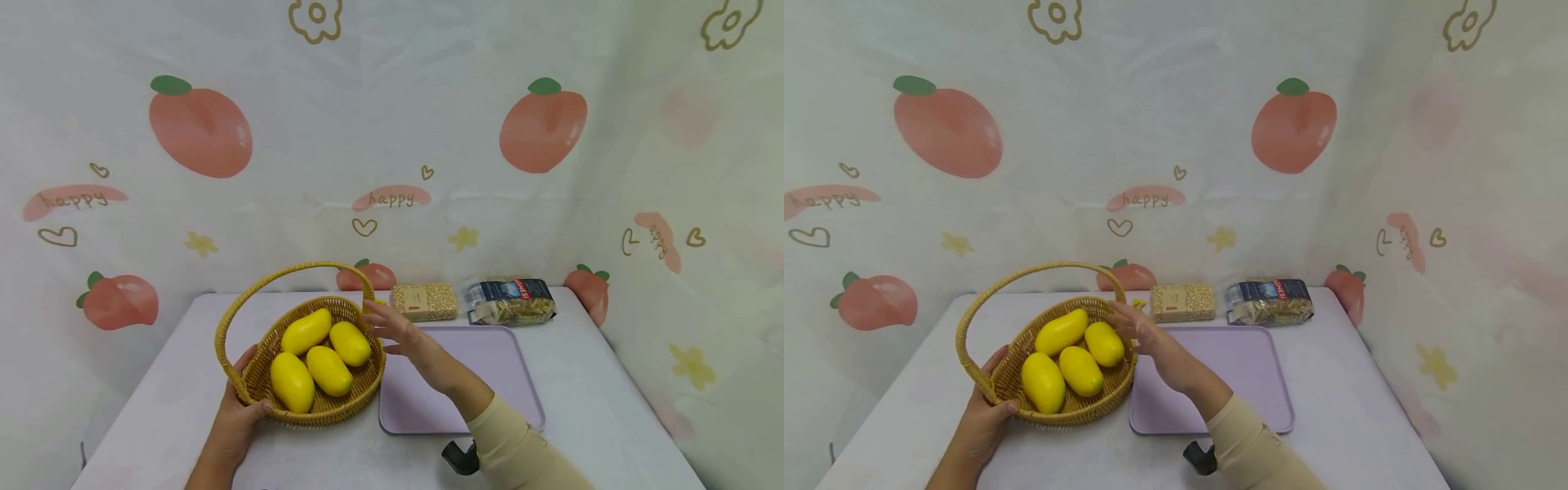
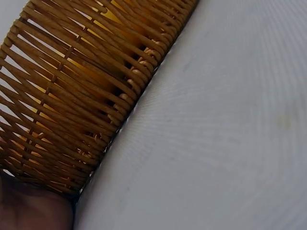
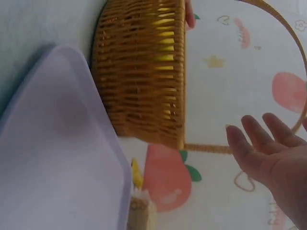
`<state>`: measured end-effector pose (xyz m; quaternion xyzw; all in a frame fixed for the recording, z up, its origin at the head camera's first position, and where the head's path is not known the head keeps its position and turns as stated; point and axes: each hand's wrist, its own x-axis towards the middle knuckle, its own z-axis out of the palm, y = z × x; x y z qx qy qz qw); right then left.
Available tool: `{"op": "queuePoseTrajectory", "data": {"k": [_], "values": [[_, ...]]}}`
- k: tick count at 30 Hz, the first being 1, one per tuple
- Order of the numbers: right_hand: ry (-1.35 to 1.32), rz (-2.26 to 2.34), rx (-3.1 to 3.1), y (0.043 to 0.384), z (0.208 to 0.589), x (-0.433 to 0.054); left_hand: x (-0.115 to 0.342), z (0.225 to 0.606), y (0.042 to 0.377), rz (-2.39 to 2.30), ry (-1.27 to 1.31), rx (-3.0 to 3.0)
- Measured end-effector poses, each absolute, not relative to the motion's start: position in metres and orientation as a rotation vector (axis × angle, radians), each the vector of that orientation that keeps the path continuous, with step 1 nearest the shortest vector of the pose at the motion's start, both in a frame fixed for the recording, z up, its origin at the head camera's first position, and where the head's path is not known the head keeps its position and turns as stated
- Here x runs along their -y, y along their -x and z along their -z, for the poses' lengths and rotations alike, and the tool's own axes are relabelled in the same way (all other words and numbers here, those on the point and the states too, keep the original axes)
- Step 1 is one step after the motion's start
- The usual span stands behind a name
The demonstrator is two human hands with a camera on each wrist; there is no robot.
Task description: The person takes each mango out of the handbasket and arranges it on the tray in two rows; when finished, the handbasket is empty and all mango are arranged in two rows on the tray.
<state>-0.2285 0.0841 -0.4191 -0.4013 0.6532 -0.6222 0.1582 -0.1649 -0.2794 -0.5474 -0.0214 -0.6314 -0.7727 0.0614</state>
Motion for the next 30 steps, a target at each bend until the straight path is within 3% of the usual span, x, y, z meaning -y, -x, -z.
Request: {"op": "queuePoseTrajectory", "data": {"k": [19, 30], "values": [[0.754, 1.798, -1.853, 0.242, 0.463, -0.018, 0.278, 0.546, 0.165, 2.346, 0.075, 1.907], [0.754, 1.516, -2.090, 0.241, 0.462, 0.003, 0.279, 0.546, 0.164, 2.332, 0.081, 1.927]]}}
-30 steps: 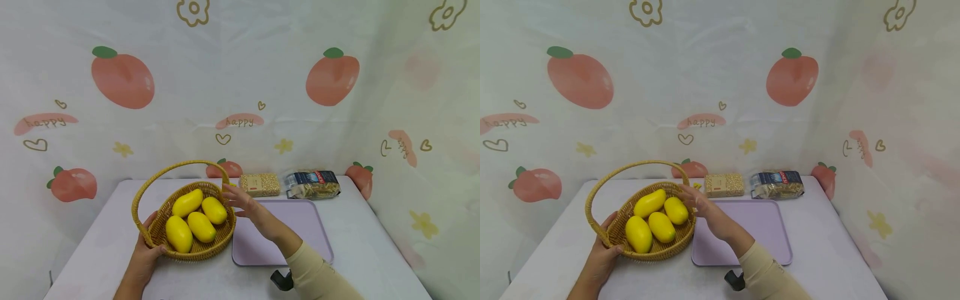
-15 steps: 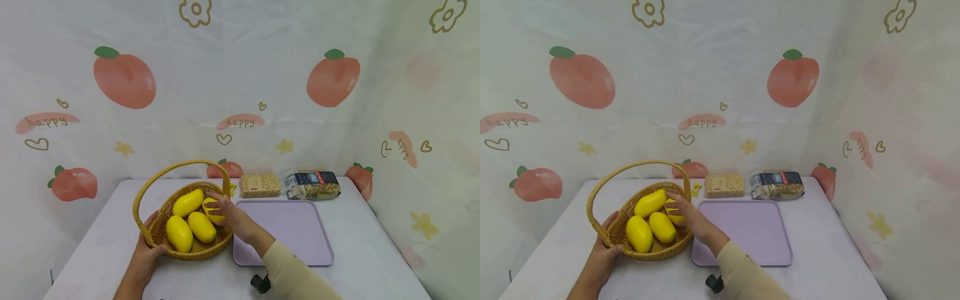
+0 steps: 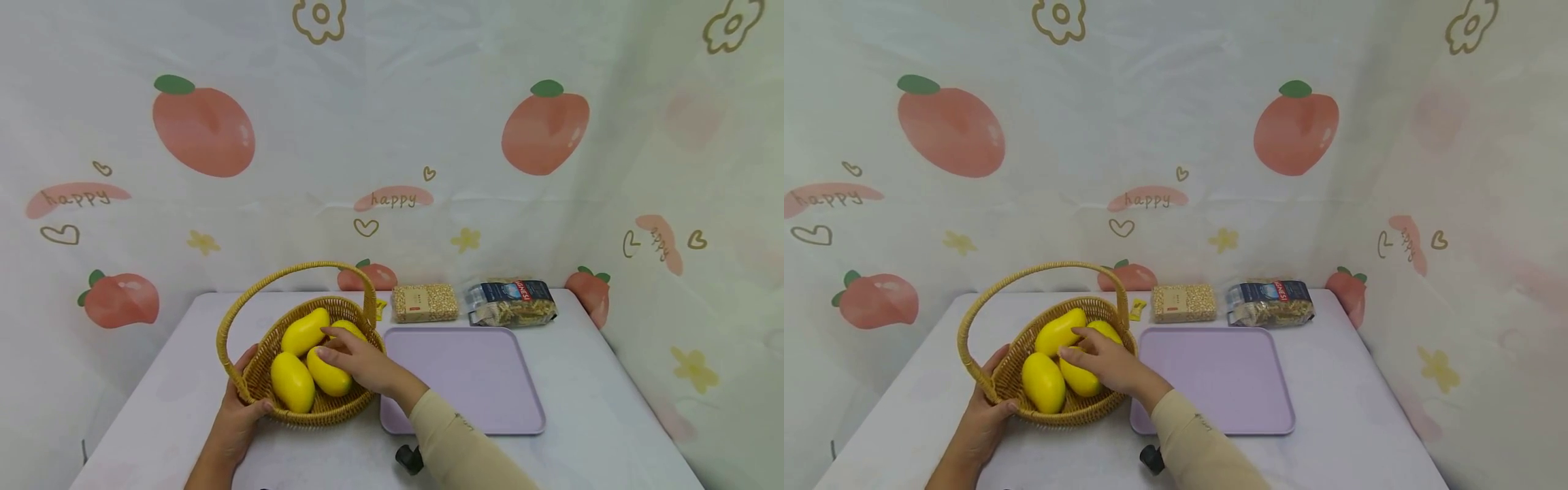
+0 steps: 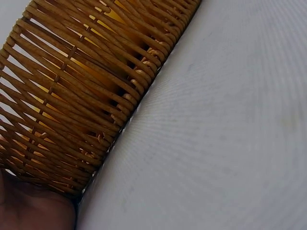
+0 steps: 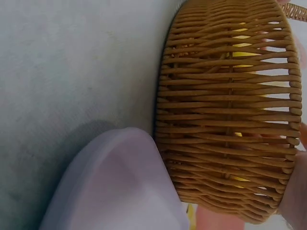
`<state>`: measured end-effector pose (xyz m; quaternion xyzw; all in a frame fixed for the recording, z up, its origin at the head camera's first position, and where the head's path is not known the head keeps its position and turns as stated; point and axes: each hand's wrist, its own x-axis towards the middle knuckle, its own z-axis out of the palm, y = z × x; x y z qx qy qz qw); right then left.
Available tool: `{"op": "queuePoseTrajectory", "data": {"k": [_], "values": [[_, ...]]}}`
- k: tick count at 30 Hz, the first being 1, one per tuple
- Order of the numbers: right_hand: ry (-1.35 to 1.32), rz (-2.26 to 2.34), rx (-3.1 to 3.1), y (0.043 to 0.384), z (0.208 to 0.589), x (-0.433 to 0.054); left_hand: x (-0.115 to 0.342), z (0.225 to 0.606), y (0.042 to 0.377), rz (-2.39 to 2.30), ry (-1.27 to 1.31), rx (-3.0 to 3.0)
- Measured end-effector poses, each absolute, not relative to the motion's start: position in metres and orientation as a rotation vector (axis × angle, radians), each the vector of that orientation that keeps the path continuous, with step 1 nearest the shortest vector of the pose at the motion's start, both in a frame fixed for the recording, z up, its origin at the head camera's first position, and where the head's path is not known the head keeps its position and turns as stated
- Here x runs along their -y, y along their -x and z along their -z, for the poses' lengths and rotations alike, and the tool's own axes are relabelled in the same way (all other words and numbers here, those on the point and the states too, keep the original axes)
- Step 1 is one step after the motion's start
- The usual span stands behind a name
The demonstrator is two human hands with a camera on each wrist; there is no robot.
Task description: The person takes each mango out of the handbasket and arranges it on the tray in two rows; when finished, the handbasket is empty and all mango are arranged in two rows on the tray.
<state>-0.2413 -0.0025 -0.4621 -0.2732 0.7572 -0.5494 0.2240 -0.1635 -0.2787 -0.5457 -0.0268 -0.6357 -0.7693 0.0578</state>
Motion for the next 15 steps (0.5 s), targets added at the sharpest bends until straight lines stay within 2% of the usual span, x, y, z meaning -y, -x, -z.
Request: {"op": "queuePoseTrajectory", "data": {"k": [15], "values": [[0.890, 0.924, -2.469, 0.239, 0.469, 0.026, 0.280, 0.548, 0.164, 2.346, 0.124, 1.914]]}}
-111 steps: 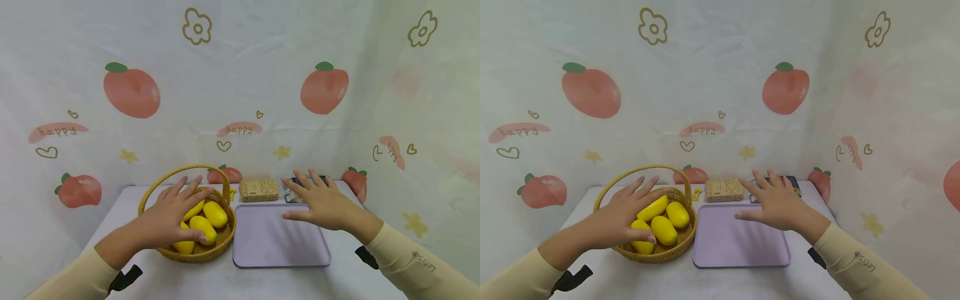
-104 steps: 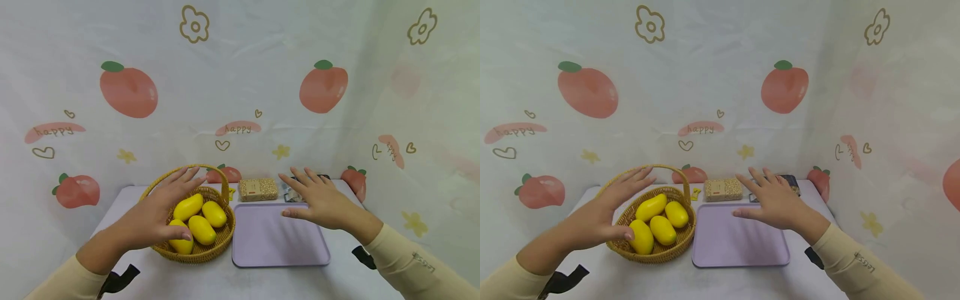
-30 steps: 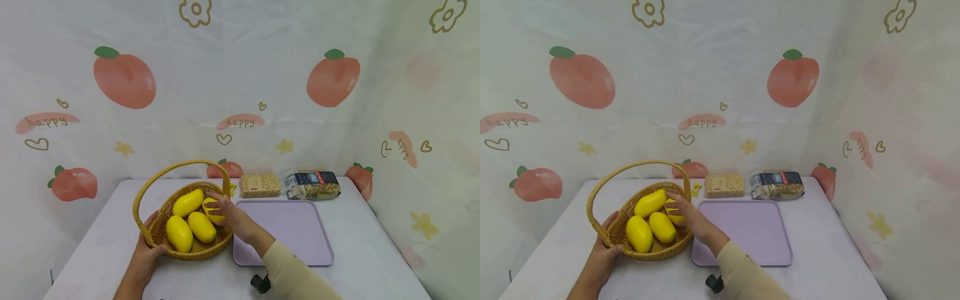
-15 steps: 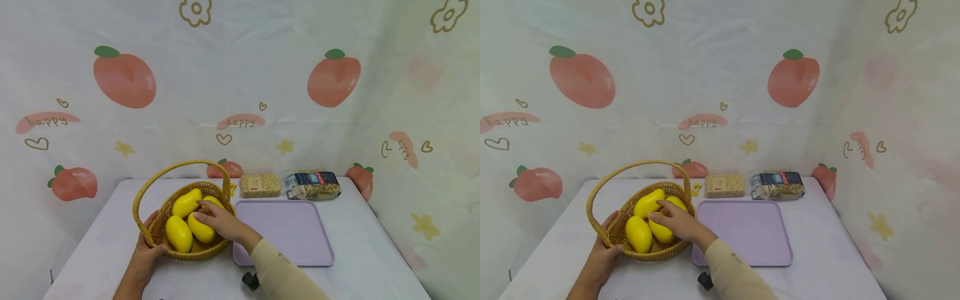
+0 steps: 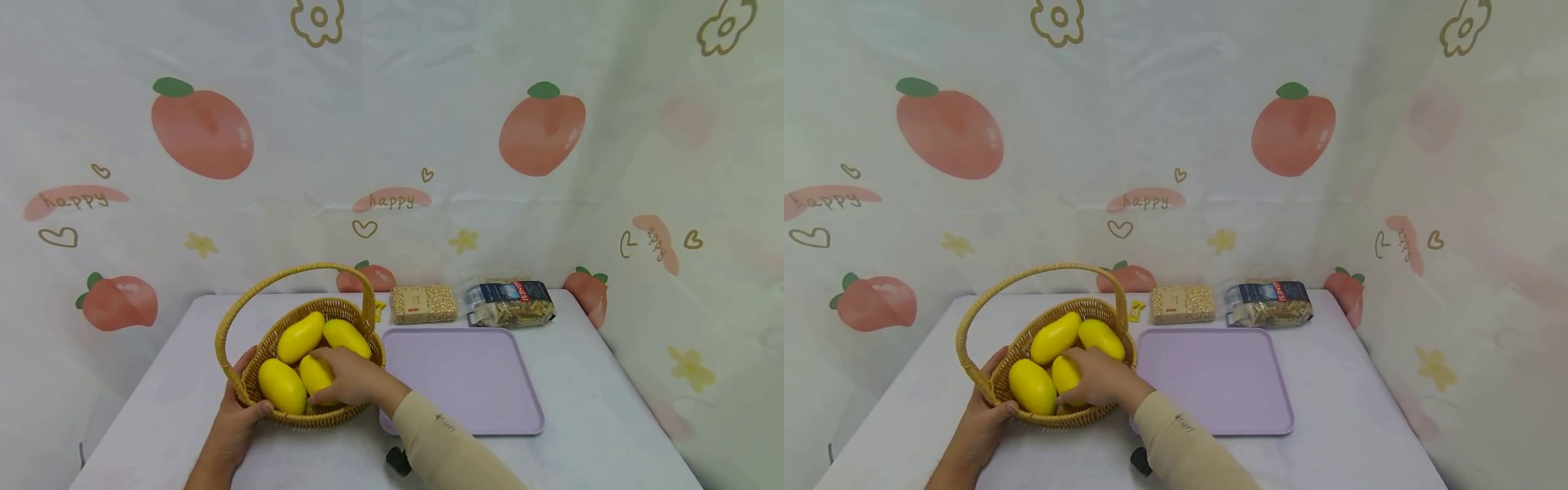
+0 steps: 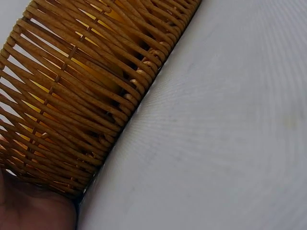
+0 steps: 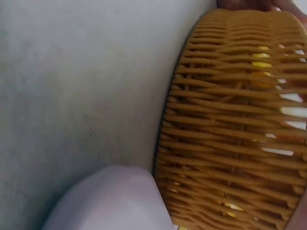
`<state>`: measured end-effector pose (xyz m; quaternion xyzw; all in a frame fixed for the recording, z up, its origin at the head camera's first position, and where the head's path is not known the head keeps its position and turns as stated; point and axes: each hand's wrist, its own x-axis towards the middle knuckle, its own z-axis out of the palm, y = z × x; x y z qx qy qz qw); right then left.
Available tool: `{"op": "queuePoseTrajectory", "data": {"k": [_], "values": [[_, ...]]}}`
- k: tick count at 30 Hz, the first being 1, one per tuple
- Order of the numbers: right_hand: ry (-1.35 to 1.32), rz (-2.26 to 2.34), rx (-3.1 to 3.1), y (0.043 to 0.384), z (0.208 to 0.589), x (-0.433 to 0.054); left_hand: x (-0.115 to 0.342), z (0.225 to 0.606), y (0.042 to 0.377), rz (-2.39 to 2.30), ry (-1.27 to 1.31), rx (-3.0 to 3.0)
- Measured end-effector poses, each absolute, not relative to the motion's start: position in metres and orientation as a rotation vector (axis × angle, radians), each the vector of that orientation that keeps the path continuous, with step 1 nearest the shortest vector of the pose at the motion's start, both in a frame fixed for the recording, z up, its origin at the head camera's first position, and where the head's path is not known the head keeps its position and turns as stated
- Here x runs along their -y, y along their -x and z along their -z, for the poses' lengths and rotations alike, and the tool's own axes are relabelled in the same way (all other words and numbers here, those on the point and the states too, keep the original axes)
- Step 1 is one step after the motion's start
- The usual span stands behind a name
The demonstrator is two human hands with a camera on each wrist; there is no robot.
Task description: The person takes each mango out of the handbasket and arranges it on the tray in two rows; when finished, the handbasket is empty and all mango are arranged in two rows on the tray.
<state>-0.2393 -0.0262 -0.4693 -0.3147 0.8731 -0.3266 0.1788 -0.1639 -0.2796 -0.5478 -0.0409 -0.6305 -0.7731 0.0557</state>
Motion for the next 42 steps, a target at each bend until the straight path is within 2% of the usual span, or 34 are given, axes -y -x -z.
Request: {"op": "queuePoseTrajectory", "data": {"k": [16, 33, 42], "values": [[0.867, 0.784, -2.626, 0.225, 0.467, 0.029, 0.278, 0.546, 0.162, 2.346, 0.090, 1.940], [0.735, 1.650, -2.230, 0.235, 0.465, 0.001, 0.279, 0.548, 0.163, 2.333, 0.105, 1.923], [0.720, 1.884, -2.015, 0.231, 0.460, -0.026, 0.279, 0.548, 0.164, 2.333, 0.116, 1.918]]}}
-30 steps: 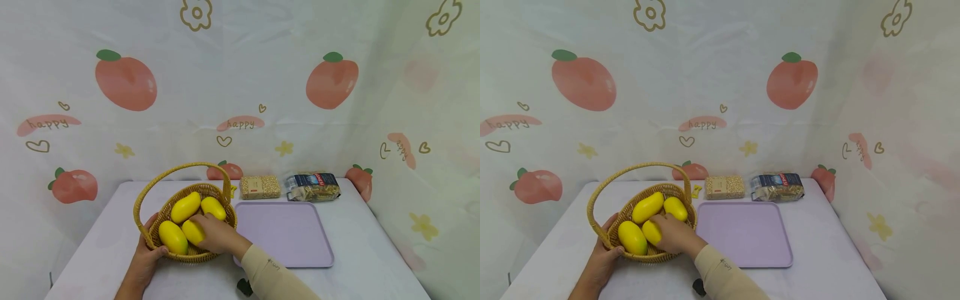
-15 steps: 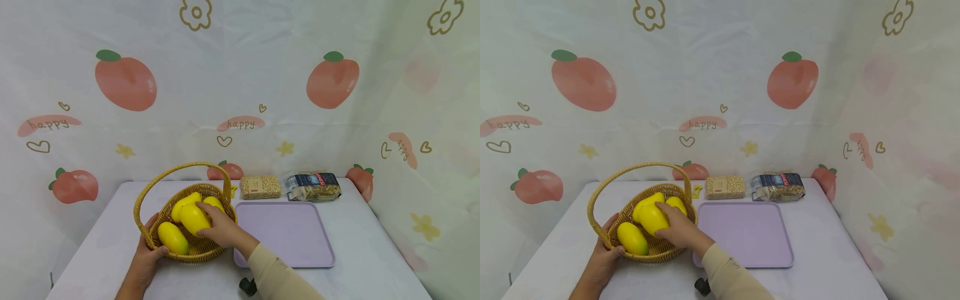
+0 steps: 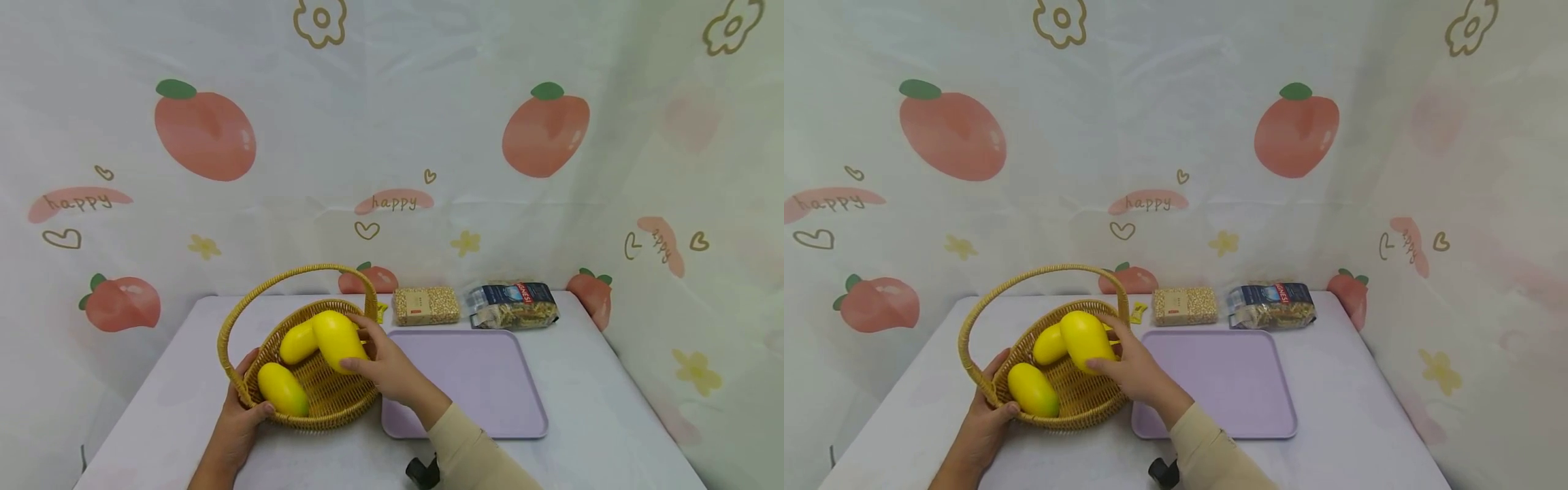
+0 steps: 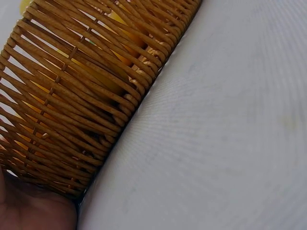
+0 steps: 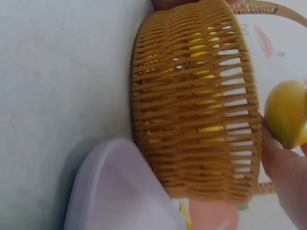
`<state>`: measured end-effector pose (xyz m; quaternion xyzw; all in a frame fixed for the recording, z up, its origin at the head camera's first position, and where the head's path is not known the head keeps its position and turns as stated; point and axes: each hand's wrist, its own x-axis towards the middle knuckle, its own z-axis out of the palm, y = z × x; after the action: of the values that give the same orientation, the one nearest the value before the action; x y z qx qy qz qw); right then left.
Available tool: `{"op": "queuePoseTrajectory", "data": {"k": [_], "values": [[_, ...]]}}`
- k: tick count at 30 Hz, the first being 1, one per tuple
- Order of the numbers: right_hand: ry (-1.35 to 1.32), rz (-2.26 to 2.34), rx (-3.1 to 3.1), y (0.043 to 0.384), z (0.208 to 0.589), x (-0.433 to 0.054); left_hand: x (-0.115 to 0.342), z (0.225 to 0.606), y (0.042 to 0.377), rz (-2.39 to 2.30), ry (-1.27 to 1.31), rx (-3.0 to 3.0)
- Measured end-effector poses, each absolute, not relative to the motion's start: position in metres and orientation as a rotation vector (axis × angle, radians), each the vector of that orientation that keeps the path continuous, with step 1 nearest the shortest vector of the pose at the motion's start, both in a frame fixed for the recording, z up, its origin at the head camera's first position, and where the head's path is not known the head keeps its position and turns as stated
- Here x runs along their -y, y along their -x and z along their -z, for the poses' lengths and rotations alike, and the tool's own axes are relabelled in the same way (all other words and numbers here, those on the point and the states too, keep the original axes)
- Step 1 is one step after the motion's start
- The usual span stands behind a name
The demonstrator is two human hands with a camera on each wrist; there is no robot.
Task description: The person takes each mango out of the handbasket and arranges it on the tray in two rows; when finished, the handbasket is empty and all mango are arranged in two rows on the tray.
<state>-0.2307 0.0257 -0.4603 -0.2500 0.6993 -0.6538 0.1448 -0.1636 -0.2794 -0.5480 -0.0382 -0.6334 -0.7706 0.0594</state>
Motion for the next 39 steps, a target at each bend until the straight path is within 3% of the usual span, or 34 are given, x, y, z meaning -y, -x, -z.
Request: {"op": "queuePoseTrajectory", "data": {"k": [21, 39], "values": [[0.554, 2.107, -2.002, 0.220, 0.482, -0.097, 0.279, 0.547, 0.164, 2.337, 0.122, 1.900], [-0.010, 1.871, -2.389, 0.238, 0.516, -0.132, 0.280, 0.547, 0.164, 2.327, 0.121, 1.918]]}}
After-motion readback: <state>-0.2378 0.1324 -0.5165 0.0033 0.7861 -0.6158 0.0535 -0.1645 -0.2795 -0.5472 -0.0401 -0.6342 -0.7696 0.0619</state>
